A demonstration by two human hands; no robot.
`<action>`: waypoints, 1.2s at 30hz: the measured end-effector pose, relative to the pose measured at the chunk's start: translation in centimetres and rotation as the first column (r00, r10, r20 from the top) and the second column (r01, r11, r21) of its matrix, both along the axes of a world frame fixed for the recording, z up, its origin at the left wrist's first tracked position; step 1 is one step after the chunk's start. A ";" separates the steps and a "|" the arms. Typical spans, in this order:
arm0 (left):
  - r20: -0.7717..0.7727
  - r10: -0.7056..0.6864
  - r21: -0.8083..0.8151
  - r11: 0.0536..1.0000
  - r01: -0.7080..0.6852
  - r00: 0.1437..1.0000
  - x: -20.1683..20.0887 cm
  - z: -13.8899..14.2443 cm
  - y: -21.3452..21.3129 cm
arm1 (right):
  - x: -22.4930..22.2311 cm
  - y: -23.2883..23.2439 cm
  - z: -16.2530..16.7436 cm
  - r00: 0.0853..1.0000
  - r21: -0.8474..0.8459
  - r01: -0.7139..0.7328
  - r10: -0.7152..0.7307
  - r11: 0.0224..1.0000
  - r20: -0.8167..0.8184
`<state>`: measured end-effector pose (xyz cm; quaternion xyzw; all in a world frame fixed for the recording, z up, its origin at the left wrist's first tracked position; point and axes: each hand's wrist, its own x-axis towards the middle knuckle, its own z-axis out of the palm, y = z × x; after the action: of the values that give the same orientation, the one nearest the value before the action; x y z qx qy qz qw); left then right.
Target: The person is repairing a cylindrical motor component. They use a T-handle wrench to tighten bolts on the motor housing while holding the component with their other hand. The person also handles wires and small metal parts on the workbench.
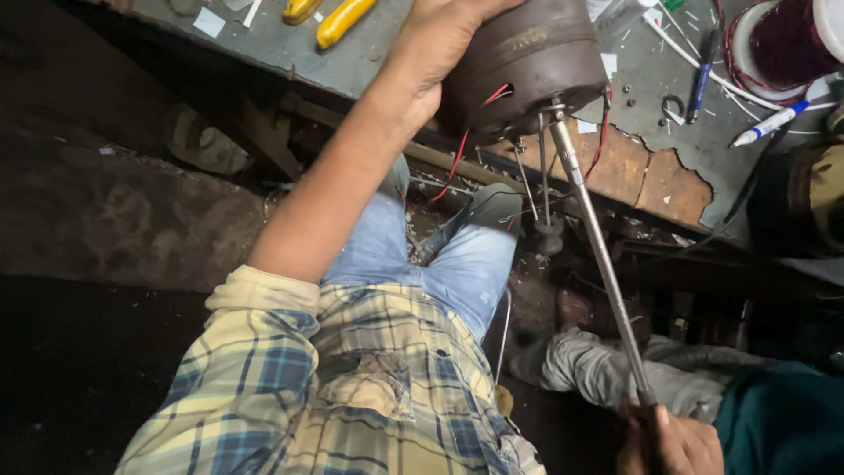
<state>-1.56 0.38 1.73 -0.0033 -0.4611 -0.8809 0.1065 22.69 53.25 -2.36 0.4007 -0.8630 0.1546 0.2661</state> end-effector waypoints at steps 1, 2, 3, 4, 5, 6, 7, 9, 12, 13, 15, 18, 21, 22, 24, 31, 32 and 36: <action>0.020 0.009 -0.008 1.000 -0.009 1.000 0.0 0.0 0.0 | -0.6 -0.7 0.4 0.995 -0.003 -0.052 0.052 0.999 -0.090; 0.030 0.008 -0.012 1.000 -0.008 1.000 0.0 0.0 0.0 | -1.2 -1.3 0.8 0.979 0.001 -0.104 0.102 0.995 -0.178; 0.039 0.008 -0.016 1.000 -0.008 0.999 0.0 0.0 0.0 | -1.6 -1.6 1.2 0.952 0.007 -0.156 0.153 0.988 -0.264; 0.048 0.008 -0.021 1.000 -0.007 0.999 0.0 0.0 0.1 | -1.7 -1.8 1.7 0.969 0.057 -0.145 0.153 0.988 -0.193; 0.057 0.008 -0.023 1.000 -0.007 0.998 0.0 0.1 0.1 | -1.6 -1.7 2.3 0.982 0.107 -0.136 0.148 0.985 -0.119; 0.065 0.009 -0.026 1.000 -0.007 0.998 0.0 0.1 0.1 | -1.7 -1.8 2.4 0.989 0.156 -0.130 0.139 0.979 -0.045; 0.072 0.010 -0.030 1.000 -0.008 0.997 0.0 0.2 0.1 | -1.9 -2.0 2.3 0.976 0.111 -0.144 0.160 0.983 -0.149; 0.057 0.006 -0.037 0.999 -0.004 0.998 0.1 0.3 0.2 | -2.4 -2.5 1.3 0.919 0.024 -0.185 0.182 0.982 -0.349; -0.014 -0.123 0.032 0.992 0.123 0.992 0.2 0.5 0.0 | -3.8 -3.2 -0.1 0.819 -0.086 -0.303 0.213 0.949 -0.533; -0.049 -0.183 0.064 0.981 0.186 0.982 0.1 0.5 -0.1 | -4.0 -3.4 -0.3 0.821 -0.099 -0.287 0.191 0.953 -0.538; 0.010 -0.151 0.043 0.988 0.151 0.988 0.0 0.3 -0.1 | -4.4 -3.9 -0.7 0.823 -0.124 -0.255 0.148 0.959 -0.548; 0.103 -0.105 0.011 0.994 0.104 0.989 -0.5 -0.6 0.1 | -4.8 -4.6 -0.8 0.728 -0.225 -0.304 0.073 0.926 -0.682; 0.039 -0.002 0.021 1.000 0.001 0.999 -1.2 -1.6 0.3 | -4.7 -4.5 -0.5 0.806 -0.183 -0.301 0.147 0.936 -0.573; 0.030 -0.003 0.032 0.999 0.002 1.000 -1.5 -2.0 0.3 | -4.6 -4.3 -0.4 0.814 -0.129 -0.304 0.187 0.944 -0.550; 0.019 0.000 0.039 0.999 -0.001 1.000 -1.8 -2.5 0.3 | -4.5 -3.5 -0.2 0.828 -0.019 -0.311 0.261 0.950 -0.496; 0.039 0.028 0.022 0.999 -0.029 0.999 -2.2 -2.9 0.4 | -2.2 0.3 0.6 0.948 0.153 -0.102 0.143 0.983 -0.284; 0.036 0.033 0.018 0.999 -0.034 0.999 -2.2 -3.0 0.4 | -1.9 0.8 0.6 0.954 0.161 -0.089 0.130 0.983 -0.270; 0.056 0.014 0.007 1.000 -0.014 0.998 -2.4 -3.5 0.4 | -2.4 2.0 0.9 0.937 0.311 -0.016 0.123 0.950 -0.328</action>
<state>-3.94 0.77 -1.72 0.0252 -0.4606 -0.8817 0.0996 20.28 55.27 -1.49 0.4883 -0.8018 -0.0426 0.3419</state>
